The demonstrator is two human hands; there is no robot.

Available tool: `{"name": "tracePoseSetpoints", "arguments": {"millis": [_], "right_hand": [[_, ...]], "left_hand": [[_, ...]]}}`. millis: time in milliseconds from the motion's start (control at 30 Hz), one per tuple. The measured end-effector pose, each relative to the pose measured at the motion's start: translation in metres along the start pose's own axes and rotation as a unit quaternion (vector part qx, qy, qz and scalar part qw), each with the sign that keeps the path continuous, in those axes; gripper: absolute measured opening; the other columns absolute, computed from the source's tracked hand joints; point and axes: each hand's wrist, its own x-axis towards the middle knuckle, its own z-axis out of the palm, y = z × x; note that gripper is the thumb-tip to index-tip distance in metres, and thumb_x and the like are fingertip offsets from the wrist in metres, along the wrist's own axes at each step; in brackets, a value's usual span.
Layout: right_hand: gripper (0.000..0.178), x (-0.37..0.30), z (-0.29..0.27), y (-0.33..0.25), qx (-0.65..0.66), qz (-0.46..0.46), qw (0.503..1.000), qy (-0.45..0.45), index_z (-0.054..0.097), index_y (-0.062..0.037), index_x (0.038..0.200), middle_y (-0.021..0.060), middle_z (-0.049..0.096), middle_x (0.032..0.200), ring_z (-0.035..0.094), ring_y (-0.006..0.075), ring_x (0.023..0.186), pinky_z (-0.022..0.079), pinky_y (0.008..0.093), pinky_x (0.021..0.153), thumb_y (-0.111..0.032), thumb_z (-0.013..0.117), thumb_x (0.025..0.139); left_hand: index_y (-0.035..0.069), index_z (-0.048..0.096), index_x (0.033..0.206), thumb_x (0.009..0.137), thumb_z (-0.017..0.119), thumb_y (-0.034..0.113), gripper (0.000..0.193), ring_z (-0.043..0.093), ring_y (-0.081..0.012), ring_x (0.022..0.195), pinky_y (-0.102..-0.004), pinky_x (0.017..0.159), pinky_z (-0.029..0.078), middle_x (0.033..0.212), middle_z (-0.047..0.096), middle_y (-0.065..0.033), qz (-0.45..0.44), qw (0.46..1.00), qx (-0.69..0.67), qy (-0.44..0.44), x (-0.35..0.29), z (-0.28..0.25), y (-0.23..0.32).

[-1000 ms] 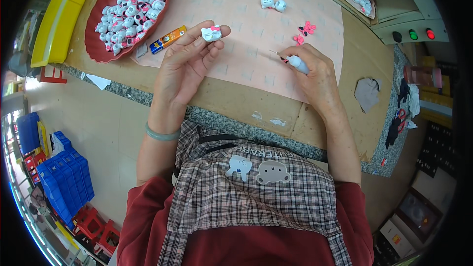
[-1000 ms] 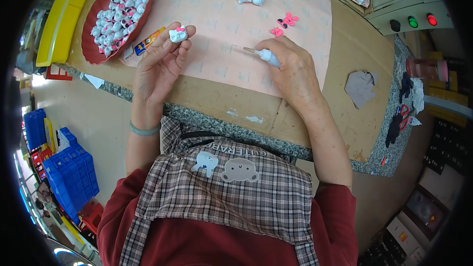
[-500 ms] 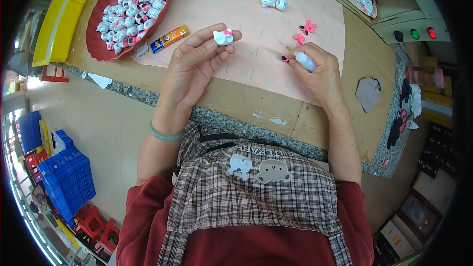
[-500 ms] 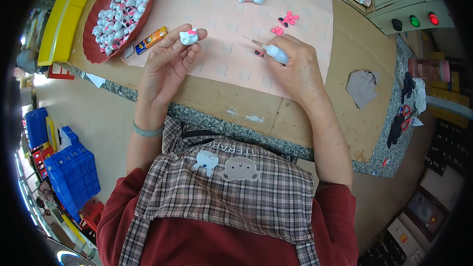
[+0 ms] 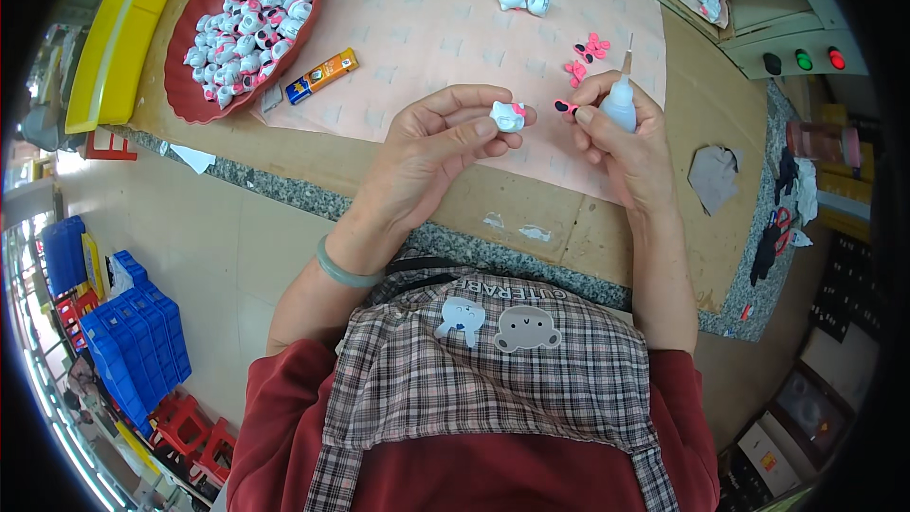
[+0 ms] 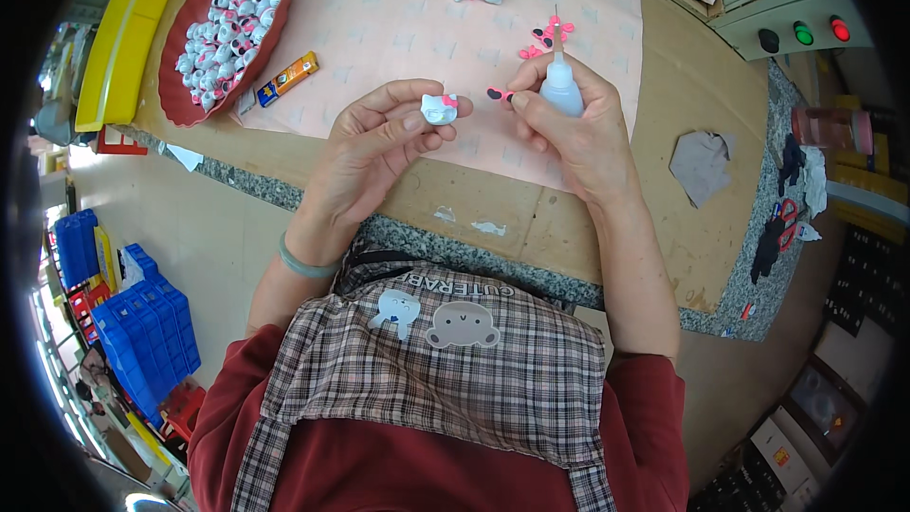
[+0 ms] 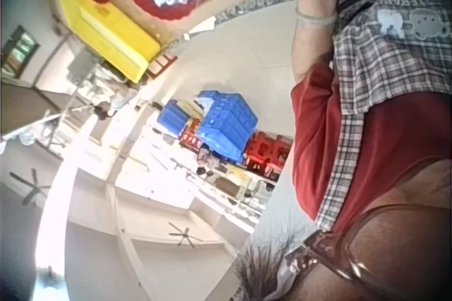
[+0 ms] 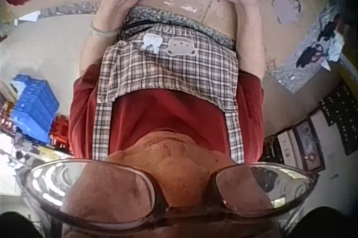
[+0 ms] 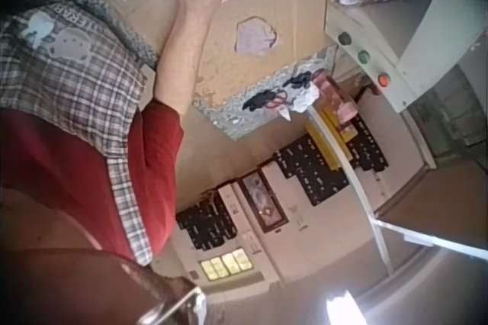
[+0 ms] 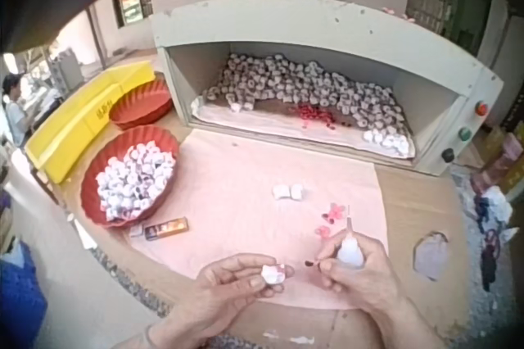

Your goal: Assembling small plastic toy components by gluing pink bows onto character heads at a workstation.

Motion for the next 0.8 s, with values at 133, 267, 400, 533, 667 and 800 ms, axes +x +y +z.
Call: {"name": "tracePoseSetpoints", "arguments": {"millis": [133,267,400,533,667,800], "right_hand": [[0.008,-0.007,0.004,-0.006,0.041,0.02,0.998,-0.05,0.06,-0.0025,0.087,0.0017,0.059,0.073,0.05,0.0045,0.055,0.036,0.0164,0.045,-0.003,0.064,0.081],[0.008,-0.012,0.016,-0.006,-0.006,0.02,0.999,-0.05,0.061,-0.0014,0.086,0.0013,0.058,0.07,0.051,0.0046,0.055,0.038,0.0162,0.046,-0.001,0.066,0.08],[0.008,-0.011,0.017,-0.007,-0.027,0.03,0.998,-0.052,0.062,-0.0006,0.085,0.0008,0.058,0.068,0.052,0.0044,0.055,0.039,0.0163,0.046,0.001,0.067,0.079],[0.008,-0.011,0.016,-0.002,-0.044,0.008,0.998,-0.046,0.062,-0.0007,0.085,0.0003,0.057,0.066,0.051,0.0037,0.054,0.037,0.0159,0.045,0.001,0.066,0.079],[0.005,-0.011,0.016,-0.001,-0.048,0.017,0.998,-0.044,0.064,-0.0009,0.082,-0.0006,0.057,0.063,0.051,0.0029,0.054,0.038,0.0162,0.045,-0.002,0.068,0.079],[0.005,-0.01,0.015,0.0,-0.061,0.035,0.996,-0.045,0.064,-0.0007,0.082,-0.0004,0.058,0.064,0.051,0.003,0.054,0.038,0.0164,0.045,-0.002,0.068,0.079]], "left_hand": [[-0.004,0.054,0.116,0.087,0.058,0.005,0.03,0.063,-0.0172,0.088,-0.0257,0.08,0.051,0.104,0.063,-0.0159,-0.003,1.0,0.006,-0.007,0.0,0.002,-0.003],[-0.004,0.056,0.114,0.085,0.06,0.005,0.03,0.063,-0.016,0.087,-0.0246,0.077,0.05,0.098,0.065,-0.0123,0.015,0.999,0.047,0.004,-0.001,0.007,-0.004],[-0.003,0.059,0.11,0.085,0.06,0.002,0.025,0.061,-0.0123,0.085,-0.0228,0.076,0.049,0.096,0.066,-0.01,0.025,0.996,0.087,0.018,0.0,0.011,-0.002],[-0.003,0.06,0.109,0.084,0.061,0.002,0.025,0.061,-0.0111,0.084,-0.0217,0.076,0.049,0.095,0.066,-0.0094,0.023,0.994,0.102,0.014,0.0,0.009,-0.003],[-0.003,0.06,0.109,0.084,0.062,0.002,0.026,0.061,-0.0107,0.085,-0.0212,0.075,0.049,0.096,0.066,-0.0095,0.027,0.994,0.105,0.011,-0.001,0.009,-0.004],[-0.003,0.06,0.109,0.084,0.062,0.001,0.026,0.061,-0.0108,0.087,-0.0217,0.076,0.049,0.097,0.066,-0.0096,0.034,0.992,0.12,0.016,-0.002,0.01,-0.004]]}}
